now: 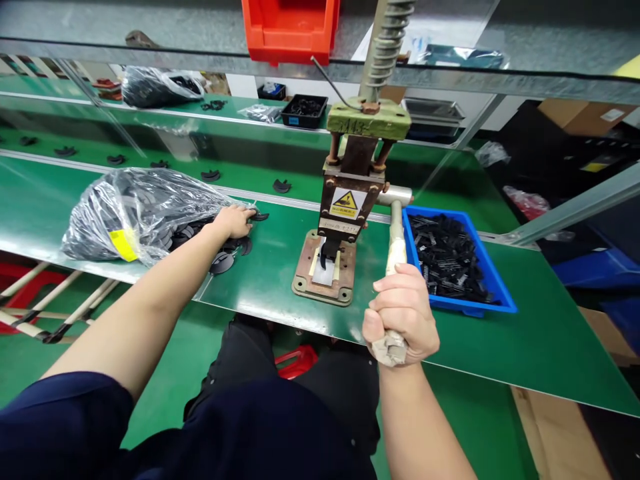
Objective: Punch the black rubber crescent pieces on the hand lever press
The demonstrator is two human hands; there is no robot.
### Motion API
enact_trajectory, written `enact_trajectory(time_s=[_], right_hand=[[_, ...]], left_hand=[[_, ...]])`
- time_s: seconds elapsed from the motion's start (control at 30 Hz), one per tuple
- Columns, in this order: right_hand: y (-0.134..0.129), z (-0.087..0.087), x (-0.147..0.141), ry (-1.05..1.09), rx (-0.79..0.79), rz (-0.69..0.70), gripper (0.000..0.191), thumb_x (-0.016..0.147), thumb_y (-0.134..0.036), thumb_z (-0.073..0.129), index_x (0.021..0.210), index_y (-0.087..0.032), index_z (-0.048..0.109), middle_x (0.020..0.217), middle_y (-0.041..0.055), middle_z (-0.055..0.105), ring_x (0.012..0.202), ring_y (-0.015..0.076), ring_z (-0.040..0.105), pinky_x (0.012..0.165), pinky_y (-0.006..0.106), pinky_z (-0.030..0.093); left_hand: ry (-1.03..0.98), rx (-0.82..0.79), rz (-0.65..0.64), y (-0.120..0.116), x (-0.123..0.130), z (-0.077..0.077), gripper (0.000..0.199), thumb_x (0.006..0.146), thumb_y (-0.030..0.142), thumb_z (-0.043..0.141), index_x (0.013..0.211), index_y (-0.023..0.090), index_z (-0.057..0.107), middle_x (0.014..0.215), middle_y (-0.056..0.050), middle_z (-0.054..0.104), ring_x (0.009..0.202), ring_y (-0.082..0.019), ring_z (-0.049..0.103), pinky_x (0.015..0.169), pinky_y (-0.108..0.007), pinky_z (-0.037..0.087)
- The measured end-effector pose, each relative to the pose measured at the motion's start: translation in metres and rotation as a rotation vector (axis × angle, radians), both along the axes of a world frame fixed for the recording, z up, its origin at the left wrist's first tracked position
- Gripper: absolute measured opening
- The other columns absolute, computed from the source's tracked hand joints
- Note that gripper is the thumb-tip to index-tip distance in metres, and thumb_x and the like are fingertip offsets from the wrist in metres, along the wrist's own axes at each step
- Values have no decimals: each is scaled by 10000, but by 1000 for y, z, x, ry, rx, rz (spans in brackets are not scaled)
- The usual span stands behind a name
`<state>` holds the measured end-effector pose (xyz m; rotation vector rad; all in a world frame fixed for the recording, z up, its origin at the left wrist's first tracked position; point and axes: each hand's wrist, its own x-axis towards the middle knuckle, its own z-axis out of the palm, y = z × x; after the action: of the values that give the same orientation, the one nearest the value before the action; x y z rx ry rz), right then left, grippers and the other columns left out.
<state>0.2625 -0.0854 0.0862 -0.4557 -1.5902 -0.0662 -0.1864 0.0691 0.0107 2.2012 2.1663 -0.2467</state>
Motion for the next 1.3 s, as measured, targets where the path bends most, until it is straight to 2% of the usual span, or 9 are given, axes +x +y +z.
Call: enact_trajectory(time_s=[0.17, 0.33, 0.47, 0.6, 0.7, 0.83, 1.03, 1.23, 1.3], right_hand=[[-1, 1, 0, -4, 0, 4, 233, 774, -222, 733, 643, -251, 542, 631, -56, 635, 715, 173, 691, 966, 540, 612], [-1, 1, -1, 0, 3, 2, 242, 765, -219, 729, 632, -249, 529, 624, -59, 628, 716, 178, 686, 965, 553, 605], [-1, 1, -1, -1, -11, -16, 263, 778, -236, 730, 630, -247, 513, 627, -63, 624, 716, 172, 689, 977, 546, 610], [-3, 1, -1, -11, -8, 8, 247, 796, -216, 721, 648, -245, 526, 645, -58, 631, 748, 167, 692, 996, 540, 595], [-4, 1, -2, -8, -23, 11, 257, 819, -232, 720, 656, -244, 522, 660, -63, 635, 775, 166, 696, 1009, 544, 589], [-5, 2, -4, 12, -18, 15, 273, 843, -241, 709, 652, -239, 514, 670, -64, 630, 789, 148, 698, 1024, 518, 581], [-5, 3, -3, 4, -31, 27, 271, 818, -214, 717, 645, -234, 509, 671, -75, 637, 783, 145, 699, 1030, 518, 579], [-6, 2, -3, 9, -44, 19, 288, 829, -247, 715, 627, -236, 511, 652, -74, 637, 791, 141, 704, 1030, 513, 583], [-6, 2, -4, 16, -41, 23, 289, 832, -250, 715, 629, -238, 509, 648, -73, 634, 787, 141, 702, 1027, 513, 584]], left_hand=[[39, -21, 4, 5, 1, 3, 632, 960, 441, 552, 1547, 210, 593, 1539, -250, 551, 1432, -454, 485, 1128, -582, 404], [10, -33, -139, -4, 14, 6, 556, 928, 516, 633, 1403, 232, 694, 1499, -194, 593, 1424, -411, 484, 1166, -556, 381], [-58, -27, -182, -8, 25, 0, 644, 924, 620, 640, 1418, 209, 679, 1516, -182, 600, 1426, -411, 481, 1198, -579, 344], [-114, -41, -197, -7, 36, -5, 521, 942, 558, 650, 1355, 250, 722, 1509, -143, 621, 1415, -386, 509, 1200, -566, 353], [-117, -57, -230, -6, 46, -3, 592, 914, 556, 692, 1426, 259, 681, 1549, -141, 599, 1432, -387, 504, 1202, -557, 364], [-99, -108, -251, -3, 61, 3, 522, 938, 502, 680, 1397, 253, 705, 1526, -132, 626, 1414, -367, 543, 1164, -496, 419], [-188, -171, -200, -6, 78, 7, 434, 900, 410, 751, 1288, 226, 691, 1241, -90, 774, 1165, -289, 710, 999, -368, 493], [-236, 23, -379, -36, 98, 2, 143, 940, 344, 680, 989, 212, 655, 1097, -113, 729, 1065, -277, 713, 938, -355, 512], [-367, 102, -346, -44, 105, 2, 147, 941, 327, 674, 889, 216, 593, 1048, -111, 710, 1024, -261, 707, 917, -351, 521]])
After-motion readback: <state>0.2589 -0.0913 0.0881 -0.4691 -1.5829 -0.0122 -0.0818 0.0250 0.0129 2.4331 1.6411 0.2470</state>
